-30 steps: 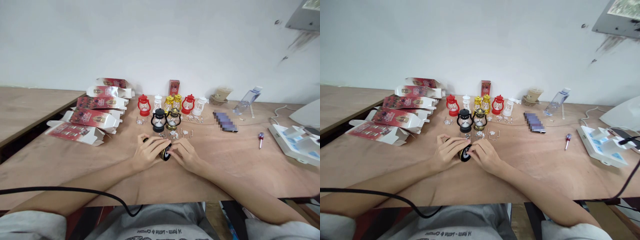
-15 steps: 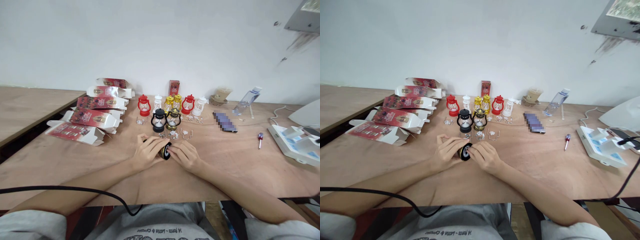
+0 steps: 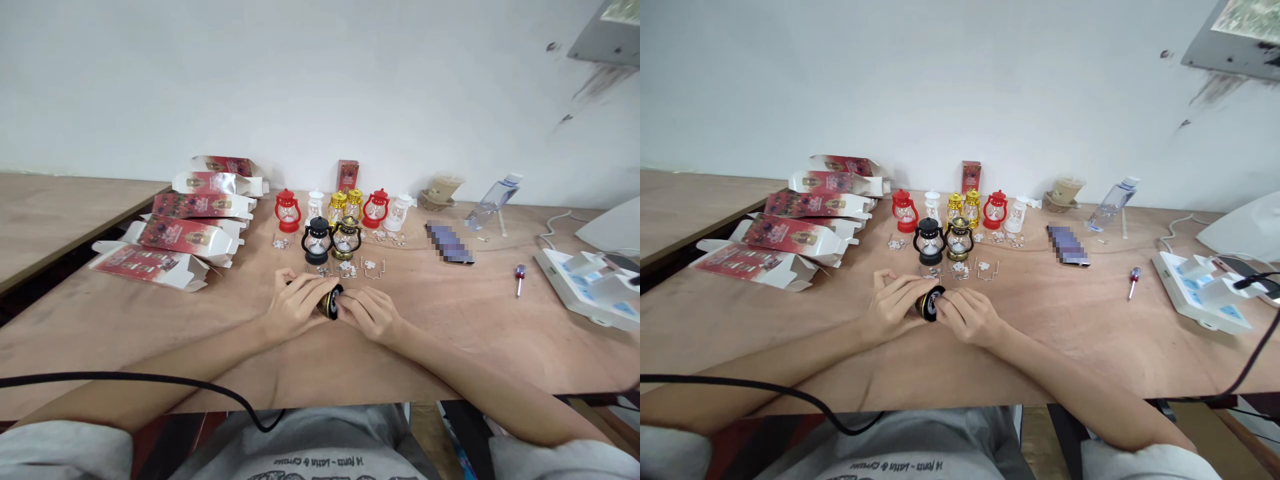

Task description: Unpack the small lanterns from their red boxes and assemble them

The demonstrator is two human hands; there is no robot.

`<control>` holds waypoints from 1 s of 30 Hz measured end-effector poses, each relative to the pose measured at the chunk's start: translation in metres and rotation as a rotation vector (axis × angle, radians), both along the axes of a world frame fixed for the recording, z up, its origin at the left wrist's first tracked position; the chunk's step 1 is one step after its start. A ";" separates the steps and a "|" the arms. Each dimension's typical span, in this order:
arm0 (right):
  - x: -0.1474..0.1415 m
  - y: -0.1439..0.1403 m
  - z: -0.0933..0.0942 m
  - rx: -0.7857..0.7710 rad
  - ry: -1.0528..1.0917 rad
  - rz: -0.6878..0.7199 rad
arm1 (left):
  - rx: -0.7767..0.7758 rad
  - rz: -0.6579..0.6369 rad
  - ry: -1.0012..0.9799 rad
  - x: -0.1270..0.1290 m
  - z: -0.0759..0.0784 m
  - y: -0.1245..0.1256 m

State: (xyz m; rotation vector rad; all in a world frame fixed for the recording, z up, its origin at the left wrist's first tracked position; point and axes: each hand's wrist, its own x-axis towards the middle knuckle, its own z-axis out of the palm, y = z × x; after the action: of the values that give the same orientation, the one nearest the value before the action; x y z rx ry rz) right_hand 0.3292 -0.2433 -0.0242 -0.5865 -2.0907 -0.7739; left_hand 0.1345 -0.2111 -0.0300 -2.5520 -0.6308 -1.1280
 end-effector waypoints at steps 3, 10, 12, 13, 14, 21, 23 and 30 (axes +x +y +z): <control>0.000 0.000 0.001 0.010 0.010 0.017 | 0.005 -0.001 -0.004 0.000 -0.001 0.000; -0.001 -0.001 0.002 0.001 0.039 0.008 | -0.008 0.010 0.020 -0.001 -0.001 0.000; -0.001 0.000 0.001 -0.013 0.041 0.012 | -0.012 0.012 0.015 -0.001 -0.002 0.001; -0.001 0.000 0.000 -0.024 0.045 0.013 | -0.016 0.012 0.011 -0.001 -0.003 0.001; 0.000 0.000 -0.001 -0.038 0.049 0.015 | -0.017 0.008 0.003 -0.001 -0.004 0.001; -0.002 -0.003 -0.007 -0.302 0.230 0.068 | -0.020 -0.003 -0.013 -0.001 -0.002 0.001; -0.006 -0.006 -0.009 -0.558 0.463 0.116 | -0.021 0.013 -0.011 -0.001 0.000 0.000; -0.024 -0.008 -0.001 -1.716 1.484 0.474 | 0.269 0.079 0.094 0.003 0.016 0.001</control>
State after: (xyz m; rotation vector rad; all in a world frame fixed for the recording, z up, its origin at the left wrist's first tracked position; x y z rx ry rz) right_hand 0.3048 -0.2513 -0.0256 -0.9311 -0.8180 1.5440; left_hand 0.1376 -0.2097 -0.0141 -2.3158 -0.5133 -0.9872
